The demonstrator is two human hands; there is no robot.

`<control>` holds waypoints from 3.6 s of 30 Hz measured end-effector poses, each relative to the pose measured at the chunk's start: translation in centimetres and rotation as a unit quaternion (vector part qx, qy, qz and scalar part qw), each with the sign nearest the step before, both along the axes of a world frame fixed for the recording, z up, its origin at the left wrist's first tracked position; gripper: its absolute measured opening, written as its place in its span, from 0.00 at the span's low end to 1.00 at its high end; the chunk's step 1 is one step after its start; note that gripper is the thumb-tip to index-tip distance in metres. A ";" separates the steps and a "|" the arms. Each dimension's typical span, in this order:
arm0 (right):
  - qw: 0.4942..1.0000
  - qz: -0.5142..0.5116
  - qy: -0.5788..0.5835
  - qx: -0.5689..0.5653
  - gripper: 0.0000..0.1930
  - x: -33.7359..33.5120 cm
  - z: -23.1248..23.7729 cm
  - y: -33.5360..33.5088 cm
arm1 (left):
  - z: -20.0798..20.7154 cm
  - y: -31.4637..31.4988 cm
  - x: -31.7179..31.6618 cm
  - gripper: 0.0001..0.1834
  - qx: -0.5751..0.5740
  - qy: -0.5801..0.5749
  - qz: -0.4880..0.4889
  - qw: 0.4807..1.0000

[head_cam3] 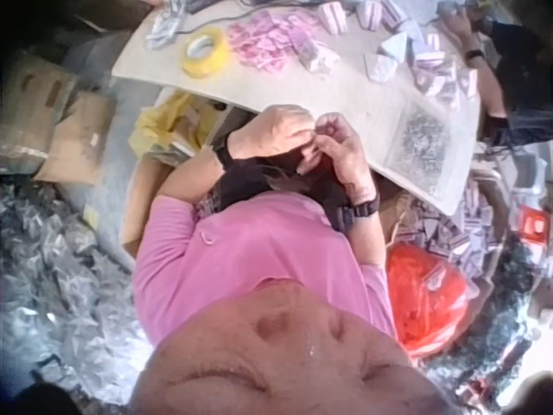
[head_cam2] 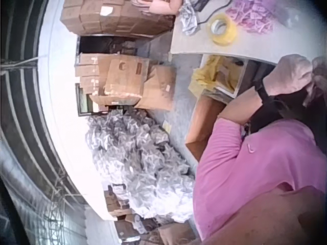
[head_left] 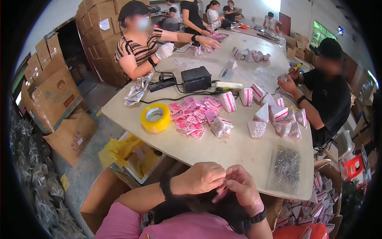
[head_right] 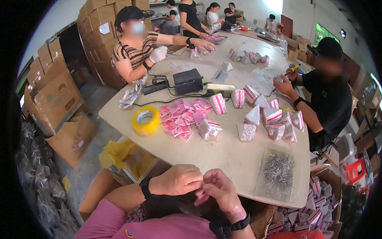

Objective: The person is assembling and packaging small triangular objects into bags and applying pink labels to them at a work table.

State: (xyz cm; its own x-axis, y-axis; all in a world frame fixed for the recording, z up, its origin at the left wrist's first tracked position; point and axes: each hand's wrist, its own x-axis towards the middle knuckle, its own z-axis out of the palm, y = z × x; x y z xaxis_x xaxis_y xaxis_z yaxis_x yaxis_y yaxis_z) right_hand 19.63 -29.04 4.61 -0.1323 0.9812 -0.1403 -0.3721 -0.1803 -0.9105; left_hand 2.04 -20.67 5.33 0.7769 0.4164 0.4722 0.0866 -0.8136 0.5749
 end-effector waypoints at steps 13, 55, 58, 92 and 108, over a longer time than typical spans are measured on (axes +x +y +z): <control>0.862 -0.166 -0.436 0.201 0.04 -1.2 -1.3 -0.9 | -3.4 -0.2 1.6 0.15 -0.447 -0.018 -0.004 0.894; 0.833 -0.273 -0.422 0.233 0.06 0.4 0.7 -1.2 | -3.3 -1.1 4.9 0.40 -0.499 -0.319 0.061 0.803; 0.812 -0.271 -0.453 0.249 0.06 0.3 0.9 -1.2 | -3.5 -1.4 5.1 0.41 -0.468 -0.326 0.080 0.817; 0.915 -0.280 -0.288 0.046 0.04 0.8 -0.1 -1.9 | -4.6 -1.3 5.2 0.41 -0.625 -0.351 0.004 0.697; 0.943 -0.277 -0.179 0.048 0.04 1.1 -2.3 -0.9 | -5.0 -1.6 5.9 0.39 -0.502 -0.340 0.118 0.786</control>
